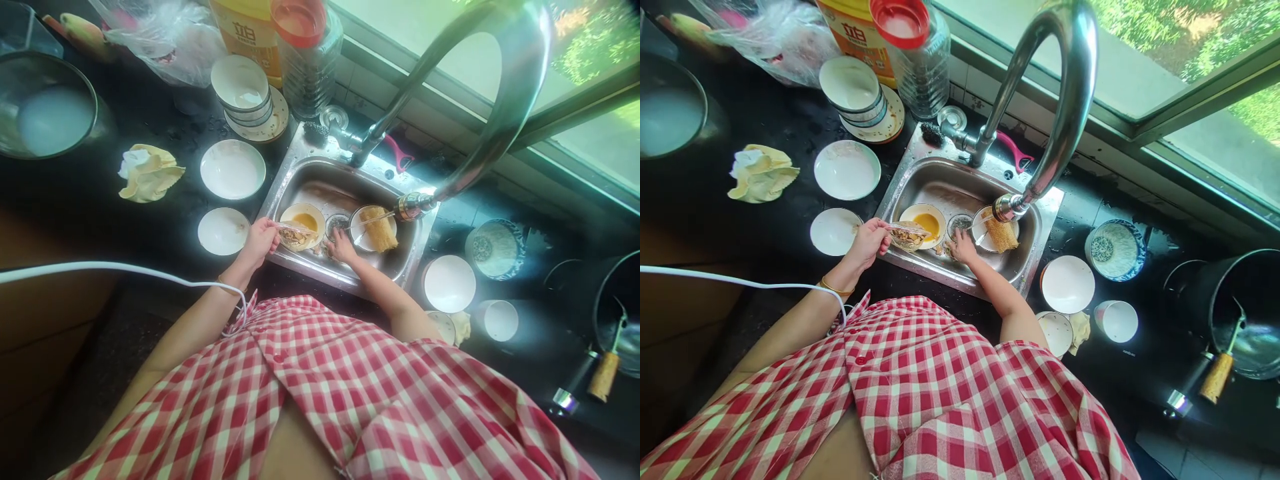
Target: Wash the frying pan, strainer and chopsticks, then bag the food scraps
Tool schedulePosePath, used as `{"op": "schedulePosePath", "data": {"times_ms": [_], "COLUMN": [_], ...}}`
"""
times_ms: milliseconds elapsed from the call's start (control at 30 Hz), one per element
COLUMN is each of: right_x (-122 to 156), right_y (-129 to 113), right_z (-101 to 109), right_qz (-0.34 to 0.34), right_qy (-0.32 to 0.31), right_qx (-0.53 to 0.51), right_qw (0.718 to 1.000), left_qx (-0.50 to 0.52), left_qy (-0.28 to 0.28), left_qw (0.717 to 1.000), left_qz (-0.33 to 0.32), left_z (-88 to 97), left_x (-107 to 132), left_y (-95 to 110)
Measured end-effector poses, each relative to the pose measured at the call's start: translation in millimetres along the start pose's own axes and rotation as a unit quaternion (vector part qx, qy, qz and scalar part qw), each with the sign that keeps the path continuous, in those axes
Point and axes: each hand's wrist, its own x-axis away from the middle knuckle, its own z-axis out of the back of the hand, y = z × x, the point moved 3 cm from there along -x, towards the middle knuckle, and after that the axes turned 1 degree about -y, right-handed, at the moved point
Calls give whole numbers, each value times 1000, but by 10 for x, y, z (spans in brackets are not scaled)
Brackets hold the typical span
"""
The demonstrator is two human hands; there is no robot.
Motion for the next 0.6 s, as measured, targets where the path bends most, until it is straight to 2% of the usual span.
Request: {"op": "schedulePosePath", "data": {"times_ms": [133, 233, 300, 367, 433, 533, 600], "right_x": [-216, -187, -109, -19, 76, 267, 384], "right_y": [-74, -166, -238, -290, -289, -188, -89], "right_z": [-164, -231, -241, -204, -124, 17, 109], "right_qz": [74, 194, 289, 347, 344, 284, 225], "right_qy": [-6, -7, -53, -113, -169, -233, -198], "right_qx": [-9, -3, 3, 4, 2, 0, 19], "right_qw": [997, 981, 956, 931, 924, 930, 954], "left_qx": [-2, 1, 2, 1, -1, -1, 1], "left_qy": [6, 7, 6, 4, 0, -3, -8], "left_qw": [1000, 1000, 1000, 1000, 1000, 1000, 1000], "left_qz": [-2, -3, -3, -4, -2, -1, -4], "left_z": [18, 27, 18, 5, 0, 12, 17], "left_x": [-7, -17, -25, -30, -32, -29, -25], "left_y": [-9, -24, -30, -29, -24, -16, -13]}}
